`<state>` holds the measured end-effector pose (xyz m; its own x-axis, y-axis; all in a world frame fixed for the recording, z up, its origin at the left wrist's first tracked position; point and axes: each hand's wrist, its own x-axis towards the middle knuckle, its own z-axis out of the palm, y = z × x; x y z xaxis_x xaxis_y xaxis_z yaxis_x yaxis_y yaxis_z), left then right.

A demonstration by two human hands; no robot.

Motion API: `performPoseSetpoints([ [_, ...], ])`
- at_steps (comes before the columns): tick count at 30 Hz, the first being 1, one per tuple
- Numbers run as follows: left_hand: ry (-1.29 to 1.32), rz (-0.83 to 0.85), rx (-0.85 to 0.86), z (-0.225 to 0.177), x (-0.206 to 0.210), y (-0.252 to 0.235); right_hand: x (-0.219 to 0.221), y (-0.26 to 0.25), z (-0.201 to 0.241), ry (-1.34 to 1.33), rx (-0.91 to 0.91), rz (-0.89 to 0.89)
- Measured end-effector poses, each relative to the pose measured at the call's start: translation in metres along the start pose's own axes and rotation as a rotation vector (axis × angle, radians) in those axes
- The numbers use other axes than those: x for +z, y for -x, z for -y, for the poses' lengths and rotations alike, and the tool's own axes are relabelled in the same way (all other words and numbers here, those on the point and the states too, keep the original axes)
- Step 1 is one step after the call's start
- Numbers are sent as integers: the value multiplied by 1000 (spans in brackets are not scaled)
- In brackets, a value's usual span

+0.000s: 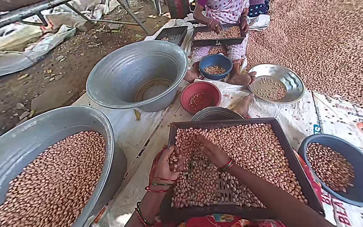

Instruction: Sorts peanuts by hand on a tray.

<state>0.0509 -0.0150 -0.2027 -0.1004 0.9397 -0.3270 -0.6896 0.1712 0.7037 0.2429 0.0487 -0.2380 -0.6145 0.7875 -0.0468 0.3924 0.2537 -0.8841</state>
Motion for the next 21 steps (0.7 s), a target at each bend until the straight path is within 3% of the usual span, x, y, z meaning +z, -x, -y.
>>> performPoseSetpoints([
  [4, -143, -217, -48, -10, 6, -4, -76, 23, -11, -58, 44, -396],
  [7, -585, -164, -7, -7, 6, -13, -100, 40, -13, -41, 125, -489],
  [10, -1309, 77, -46, -8, 13, -23, -98, 45, -9, -46, 268, -446],
  [13, -1787, 193, -227, -8, 33, -34, -84, 39, -6, -53, 321, -355],
  [16, -2020, 259, -338, -8, 40, -40, -68, 32, 0, -13, 297, -239],
  [21, -2157, 313, -416, 10, 37, -34, -51, 19, 8, 19, 299, -111],
])
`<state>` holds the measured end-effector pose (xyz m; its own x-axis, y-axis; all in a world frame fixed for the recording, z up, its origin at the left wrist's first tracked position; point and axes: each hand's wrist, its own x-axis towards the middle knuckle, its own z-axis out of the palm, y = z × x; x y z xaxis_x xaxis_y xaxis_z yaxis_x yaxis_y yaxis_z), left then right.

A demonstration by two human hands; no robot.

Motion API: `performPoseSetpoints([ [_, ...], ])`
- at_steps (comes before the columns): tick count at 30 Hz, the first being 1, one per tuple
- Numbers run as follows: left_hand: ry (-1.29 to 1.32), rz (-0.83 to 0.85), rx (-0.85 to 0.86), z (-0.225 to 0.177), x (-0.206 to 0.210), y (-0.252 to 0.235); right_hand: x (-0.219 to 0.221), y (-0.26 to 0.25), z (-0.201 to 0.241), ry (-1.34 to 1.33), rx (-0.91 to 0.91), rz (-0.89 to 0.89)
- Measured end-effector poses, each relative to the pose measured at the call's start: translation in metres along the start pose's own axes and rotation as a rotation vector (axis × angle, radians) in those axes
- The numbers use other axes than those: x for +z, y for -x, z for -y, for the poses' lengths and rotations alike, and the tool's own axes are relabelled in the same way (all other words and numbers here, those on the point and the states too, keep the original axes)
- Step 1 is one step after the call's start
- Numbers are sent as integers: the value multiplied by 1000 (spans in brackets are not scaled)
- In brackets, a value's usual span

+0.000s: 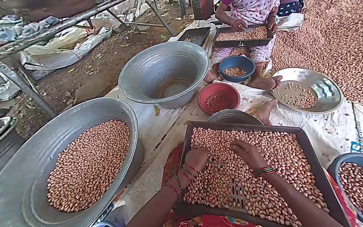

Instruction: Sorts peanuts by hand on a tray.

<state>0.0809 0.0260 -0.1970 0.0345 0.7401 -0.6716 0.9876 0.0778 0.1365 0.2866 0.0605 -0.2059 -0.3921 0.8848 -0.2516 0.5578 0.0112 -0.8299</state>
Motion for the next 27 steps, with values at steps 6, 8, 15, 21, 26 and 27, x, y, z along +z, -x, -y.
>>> performPoseSetpoints([
  [6, 53, -36, -33, -1, 13, 4, 37, -19, 17, 359, -285, 141],
  [8, 292, -61, -19, 9, 8, 8, 57, -32, 16, 512, -402, 133],
  [15, 1973, -300, 298, 53, 20, 24, 83, -56, 20, 744, -400, 190],
  [21, 1945, -143, -57, 40, 21, 44, 69, -53, 37, 614, -233, 129],
  [26, 1090, -116, 136, 44, 33, 55, 48, -22, 49, 372, -107, 485],
  [27, 862, -75, 150, 44, 33, 56, 51, -12, 47, 401, -112, 570],
])
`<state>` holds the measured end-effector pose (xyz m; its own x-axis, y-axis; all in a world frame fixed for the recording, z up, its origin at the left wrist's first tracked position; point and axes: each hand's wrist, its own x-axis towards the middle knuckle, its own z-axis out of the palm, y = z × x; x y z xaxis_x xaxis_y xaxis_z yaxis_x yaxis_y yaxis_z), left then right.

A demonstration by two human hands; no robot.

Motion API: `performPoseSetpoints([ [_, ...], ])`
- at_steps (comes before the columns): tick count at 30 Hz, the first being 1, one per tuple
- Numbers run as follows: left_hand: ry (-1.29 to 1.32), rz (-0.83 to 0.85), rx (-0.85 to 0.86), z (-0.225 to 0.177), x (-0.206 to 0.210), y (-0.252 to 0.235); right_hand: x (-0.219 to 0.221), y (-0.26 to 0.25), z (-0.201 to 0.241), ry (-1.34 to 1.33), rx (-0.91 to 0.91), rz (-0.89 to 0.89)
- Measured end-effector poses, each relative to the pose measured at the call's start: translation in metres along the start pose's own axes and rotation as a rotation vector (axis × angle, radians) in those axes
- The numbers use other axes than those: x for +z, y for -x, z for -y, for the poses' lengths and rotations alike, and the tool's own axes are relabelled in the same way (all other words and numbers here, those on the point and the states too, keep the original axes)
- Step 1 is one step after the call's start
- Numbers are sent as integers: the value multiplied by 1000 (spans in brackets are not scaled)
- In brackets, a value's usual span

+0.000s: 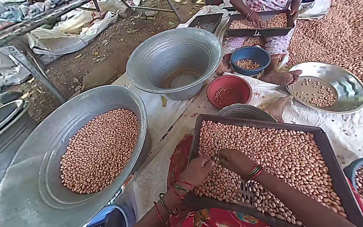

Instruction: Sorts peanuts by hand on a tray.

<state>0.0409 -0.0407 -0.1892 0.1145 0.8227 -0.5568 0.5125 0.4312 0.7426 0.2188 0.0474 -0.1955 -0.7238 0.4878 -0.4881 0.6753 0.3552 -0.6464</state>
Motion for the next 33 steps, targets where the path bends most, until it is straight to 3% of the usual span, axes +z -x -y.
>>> performPoseSetpoints([
  [3, -337, 118, -82, -7, 9, -1, 31, 9, 7, 194, 26, 192],
  [6, -418, 86, -105, -12, 12, -2, 56, 8, 3, 289, -7, 89],
  [13, -688, 299, -166, -13, 15, 20, 44, 5, 15, 263, 99, 241],
  [16, -730, 391, -155, -6, 20, 25, 24, 8, -7, -98, 70, 104],
  [19, -732, 390, -129, -3, 23, 24, 0, 17, -21, -356, 177, -6],
  [24, -695, 416, -146, -8, 29, 10, 15, 21, -23, -47, 168, 37],
  [28, -607, 320, -194, -13, 28, 3, 33, 13, -8, 211, 245, 141],
  [33, -554, 72, -165, -30, 10, -13, 34, 9, 9, 285, 285, 176],
])
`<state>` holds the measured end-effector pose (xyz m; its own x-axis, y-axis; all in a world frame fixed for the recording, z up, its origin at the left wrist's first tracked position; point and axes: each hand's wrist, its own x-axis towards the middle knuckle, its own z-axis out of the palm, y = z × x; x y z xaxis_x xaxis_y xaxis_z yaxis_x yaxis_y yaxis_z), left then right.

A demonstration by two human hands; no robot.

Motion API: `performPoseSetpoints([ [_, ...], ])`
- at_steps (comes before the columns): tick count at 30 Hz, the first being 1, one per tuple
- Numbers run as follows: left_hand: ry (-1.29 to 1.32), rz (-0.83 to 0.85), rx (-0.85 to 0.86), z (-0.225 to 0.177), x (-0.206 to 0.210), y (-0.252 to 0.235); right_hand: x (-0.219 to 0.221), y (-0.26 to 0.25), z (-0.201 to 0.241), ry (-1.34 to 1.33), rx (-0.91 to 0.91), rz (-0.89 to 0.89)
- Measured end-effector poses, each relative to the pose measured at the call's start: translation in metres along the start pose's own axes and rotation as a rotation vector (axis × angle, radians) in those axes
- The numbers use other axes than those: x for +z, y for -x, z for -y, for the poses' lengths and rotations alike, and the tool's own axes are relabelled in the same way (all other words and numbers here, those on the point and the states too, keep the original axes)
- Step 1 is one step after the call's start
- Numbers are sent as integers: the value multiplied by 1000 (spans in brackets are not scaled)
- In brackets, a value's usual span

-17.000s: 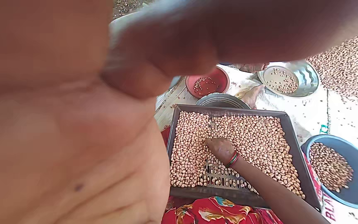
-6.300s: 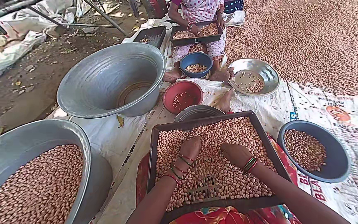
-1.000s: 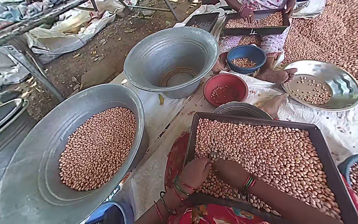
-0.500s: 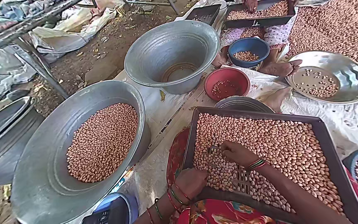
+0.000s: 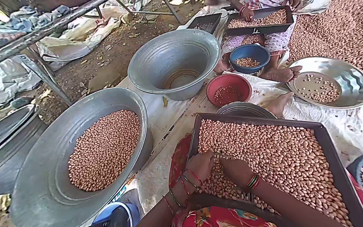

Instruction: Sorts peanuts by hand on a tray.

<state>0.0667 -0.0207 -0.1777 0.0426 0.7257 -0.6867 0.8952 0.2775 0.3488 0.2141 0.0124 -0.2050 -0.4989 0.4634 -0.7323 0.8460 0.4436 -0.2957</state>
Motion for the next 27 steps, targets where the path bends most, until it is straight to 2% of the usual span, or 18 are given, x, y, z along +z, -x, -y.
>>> performPoseSetpoints([
  [4, -143, -170, -104, -18, -34, -24, 5, -1, 3, 17, -4, -44],
  [7, -244, -170, -170, -26, -50, -48, 1, 1, -2, -16, -26, -35],
  [11, -312, -134, -157, -31, -51, -64, -16, -4, -48, -404, -182, -177],
  [14, -321, -128, -154, -33, -46, -67, -26, -1, -58, -488, -161, -242],
  [18, -303, -132, -176, -35, -45, -67, -18, 6, -47, -293, -172, -162],
  [21, -334, -130, -182, -36, -43, -65, -10, 11, -29, -66, -39, -35],
  [27, -343, -160, -182, -34, -40, -66, -3, 11, -18, -14, 72, 12],
])
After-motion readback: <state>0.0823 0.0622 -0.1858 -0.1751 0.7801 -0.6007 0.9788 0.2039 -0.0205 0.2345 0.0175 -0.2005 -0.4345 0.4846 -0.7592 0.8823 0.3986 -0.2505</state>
